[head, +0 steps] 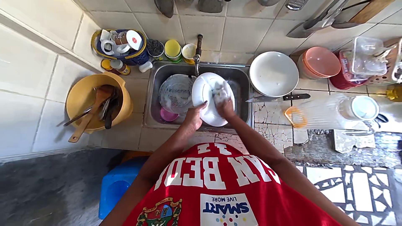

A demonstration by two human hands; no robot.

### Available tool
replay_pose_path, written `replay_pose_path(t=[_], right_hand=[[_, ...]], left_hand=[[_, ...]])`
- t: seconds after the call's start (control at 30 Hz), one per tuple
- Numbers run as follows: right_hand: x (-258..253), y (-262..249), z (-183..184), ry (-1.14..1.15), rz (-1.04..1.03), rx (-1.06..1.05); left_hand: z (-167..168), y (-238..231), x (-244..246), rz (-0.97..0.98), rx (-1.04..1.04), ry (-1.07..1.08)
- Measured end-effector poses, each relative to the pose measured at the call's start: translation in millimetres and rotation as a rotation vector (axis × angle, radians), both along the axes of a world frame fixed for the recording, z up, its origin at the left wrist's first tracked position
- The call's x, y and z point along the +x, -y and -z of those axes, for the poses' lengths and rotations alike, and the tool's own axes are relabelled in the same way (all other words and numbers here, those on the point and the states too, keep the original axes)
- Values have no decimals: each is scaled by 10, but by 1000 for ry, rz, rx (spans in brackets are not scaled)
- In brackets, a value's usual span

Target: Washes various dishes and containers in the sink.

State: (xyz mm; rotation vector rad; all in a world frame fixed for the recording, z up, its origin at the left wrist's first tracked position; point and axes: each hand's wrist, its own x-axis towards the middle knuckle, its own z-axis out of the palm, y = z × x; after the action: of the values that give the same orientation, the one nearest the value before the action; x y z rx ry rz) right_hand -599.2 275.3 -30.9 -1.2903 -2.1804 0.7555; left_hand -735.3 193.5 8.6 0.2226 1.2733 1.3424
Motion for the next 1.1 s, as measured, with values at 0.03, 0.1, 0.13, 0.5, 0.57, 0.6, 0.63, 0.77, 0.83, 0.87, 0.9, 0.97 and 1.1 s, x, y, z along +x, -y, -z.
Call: replay_pose_path(t=[0.03, 0.1, 0.13, 0.5, 0.57, 0.6, 0.63, 0.77, 0.83, 0.87, 0.9, 0.97, 1.1], right_hand=[[32, -127, -18, 18, 34, 25], [33, -185, -45, 89, 42, 111], [12, -122, -72, 101, 4, 160], [223, -377, -92, 10, -222, 420], [201, -309, -57, 9, -145, 405], [152, -184, -43, -29, -150, 424], [103, -18, -38, -60, -186, 431], [0, 443, -131, -100, -508, 440], [80, 266, -114, -91, -506, 410], [132, 122, -61, -57, -403, 402], [175, -22, -46, -20, -264, 379], [211, -229, -194, -44, 43, 239], [33, -149, -584, -179, 170, 143]], left_hand=[[-30, -16, -8, -12, -2, 11], [-60, -65, -48, -60, 0, 48], [-72, -89, -80, -71, 5, 64], [-130, -69, -205, 11, 22, 112], [-107, -65, -188, -14, 22, 142], [-87, -84, -199, -23, 26, 153], [-73, -107, -210, -32, 23, 162], [-46, -118, -267, -58, 13, 136], [-62, -110, -287, -61, 29, 128], [-85, -104, -285, -57, 44, 120], [-110, -89, -278, -45, 59, 102], [-157, -44, -256, -2, 71, 41], [-238, 4, -155, 91, 74, -61]])
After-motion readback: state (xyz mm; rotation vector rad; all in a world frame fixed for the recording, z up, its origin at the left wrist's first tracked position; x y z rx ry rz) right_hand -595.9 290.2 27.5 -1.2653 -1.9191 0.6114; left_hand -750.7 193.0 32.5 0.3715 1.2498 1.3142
